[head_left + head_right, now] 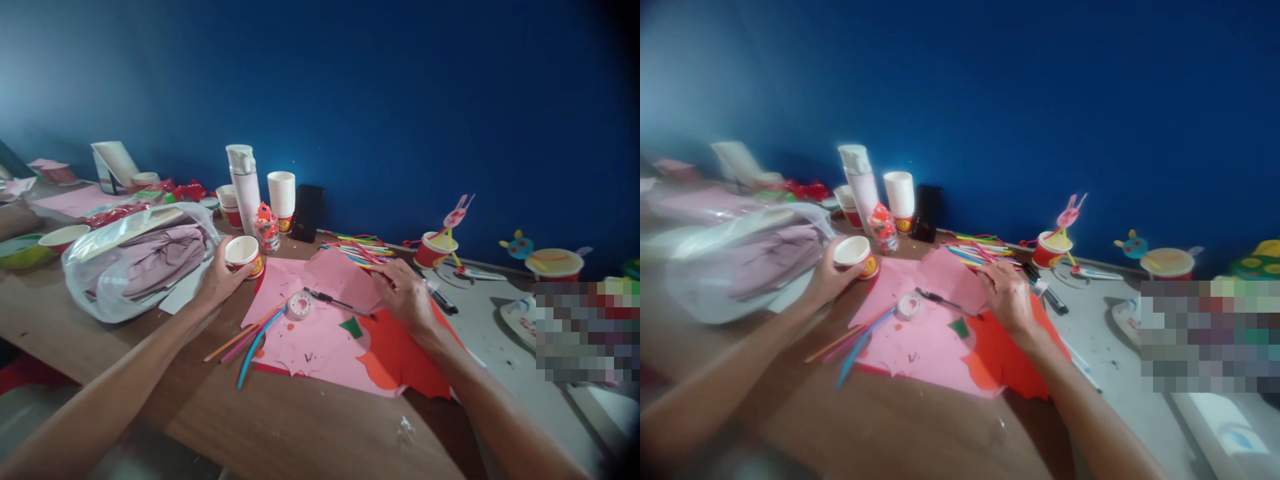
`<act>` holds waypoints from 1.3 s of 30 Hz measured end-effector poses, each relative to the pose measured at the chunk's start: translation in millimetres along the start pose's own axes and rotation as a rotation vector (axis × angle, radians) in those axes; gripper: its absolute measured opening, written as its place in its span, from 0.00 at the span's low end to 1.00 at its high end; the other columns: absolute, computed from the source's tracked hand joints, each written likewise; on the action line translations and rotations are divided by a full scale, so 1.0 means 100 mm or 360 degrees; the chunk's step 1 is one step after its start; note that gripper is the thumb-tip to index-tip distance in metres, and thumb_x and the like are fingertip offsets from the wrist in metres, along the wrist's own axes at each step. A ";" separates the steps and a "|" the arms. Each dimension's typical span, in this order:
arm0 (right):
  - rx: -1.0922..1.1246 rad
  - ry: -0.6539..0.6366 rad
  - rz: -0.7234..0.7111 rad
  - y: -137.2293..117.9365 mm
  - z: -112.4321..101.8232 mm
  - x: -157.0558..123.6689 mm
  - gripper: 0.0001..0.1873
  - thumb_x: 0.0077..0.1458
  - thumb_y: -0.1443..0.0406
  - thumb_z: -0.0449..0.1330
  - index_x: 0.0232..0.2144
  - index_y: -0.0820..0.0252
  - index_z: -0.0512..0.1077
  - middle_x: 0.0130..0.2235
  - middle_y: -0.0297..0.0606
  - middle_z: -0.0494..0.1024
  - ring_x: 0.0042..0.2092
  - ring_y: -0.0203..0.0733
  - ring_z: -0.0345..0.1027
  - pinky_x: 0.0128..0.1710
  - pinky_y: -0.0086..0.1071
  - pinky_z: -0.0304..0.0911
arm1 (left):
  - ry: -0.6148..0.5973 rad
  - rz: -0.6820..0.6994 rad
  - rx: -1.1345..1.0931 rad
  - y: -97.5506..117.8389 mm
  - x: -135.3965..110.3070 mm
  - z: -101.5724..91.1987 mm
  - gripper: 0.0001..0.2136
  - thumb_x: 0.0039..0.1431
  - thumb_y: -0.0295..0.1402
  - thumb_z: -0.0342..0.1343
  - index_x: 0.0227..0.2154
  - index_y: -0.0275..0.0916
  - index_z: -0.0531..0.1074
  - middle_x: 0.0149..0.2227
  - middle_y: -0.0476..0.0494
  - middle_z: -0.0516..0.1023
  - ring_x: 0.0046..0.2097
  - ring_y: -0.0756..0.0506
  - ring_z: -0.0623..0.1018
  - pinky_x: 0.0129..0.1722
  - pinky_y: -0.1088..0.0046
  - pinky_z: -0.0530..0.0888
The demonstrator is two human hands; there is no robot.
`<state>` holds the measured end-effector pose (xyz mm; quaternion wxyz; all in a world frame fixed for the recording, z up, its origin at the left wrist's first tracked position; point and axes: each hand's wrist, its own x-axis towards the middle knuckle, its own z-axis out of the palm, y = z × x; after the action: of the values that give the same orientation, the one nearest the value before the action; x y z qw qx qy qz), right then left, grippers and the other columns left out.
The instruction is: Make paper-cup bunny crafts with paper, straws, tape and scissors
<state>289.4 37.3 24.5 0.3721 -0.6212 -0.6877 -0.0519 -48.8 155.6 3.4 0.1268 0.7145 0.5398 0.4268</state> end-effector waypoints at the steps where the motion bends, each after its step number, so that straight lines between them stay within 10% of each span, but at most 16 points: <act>1: 0.0007 0.0018 -0.0008 0.00 0.00 0.00 0.13 0.58 0.64 0.49 0.37 0.57 0.73 0.37 0.41 0.73 0.39 0.42 0.67 0.39 0.32 0.61 | 0.0000 0.0001 -0.0011 0.00 0.00 0.00 0.34 0.46 0.43 0.58 0.57 0.41 0.53 0.53 0.39 0.66 0.53 0.40 0.69 0.50 0.62 0.67; 18: 0.0100 0.0027 0.0139 0.27 -0.02 0.08 0.13 0.55 0.62 0.51 0.37 0.59 0.74 0.35 0.40 0.74 0.37 0.42 0.67 0.37 0.32 0.62 | -0.0161 -0.0044 0.0117 0.05 -0.02 -0.07 0.39 0.43 0.43 0.60 0.58 0.42 0.51 0.55 0.37 0.65 0.54 0.37 0.67 0.52 0.58 0.65; 26: 0.0128 -0.0084 0.0215 0.30 -0.05 0.11 0.13 0.54 0.62 0.52 0.37 0.59 0.74 0.37 0.39 0.75 0.37 0.41 0.68 0.37 0.32 0.61 | 0.0043 0.0445 0.0296 0.26 -0.27 -0.21 0.33 0.46 0.38 0.59 0.56 0.41 0.55 0.58 0.38 0.60 0.59 0.37 0.59 0.58 0.57 0.56; 33: 0.0142 -0.0194 0.0406 0.30 -0.08 0.12 0.14 0.51 0.60 0.54 0.36 0.60 0.75 0.33 0.37 0.77 0.31 0.39 0.67 0.31 0.30 0.59 | -0.1089 0.1104 0.0286 0.68 -0.65 -0.16 0.18 0.55 0.38 0.53 0.48 0.43 0.66 0.51 0.41 0.70 0.54 0.40 0.67 0.54 0.59 0.63; 39: 0.0122 -0.0264 0.0438 0.33 -0.09 0.12 0.16 0.51 0.58 0.54 0.37 0.59 0.76 0.22 0.32 0.73 0.22 0.34 0.60 0.24 0.27 0.54 | -0.1398 0.1420 0.0526 0.81 -0.64 -0.11 0.10 0.60 0.31 0.47 0.41 0.38 0.70 0.42 0.41 0.75 0.46 0.43 0.71 0.47 0.63 0.66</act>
<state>323.1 49.7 25.0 0.3410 -0.6971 -0.6259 0.0774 -6.9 64.5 31.8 0.0348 0.9883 0.1474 0.0176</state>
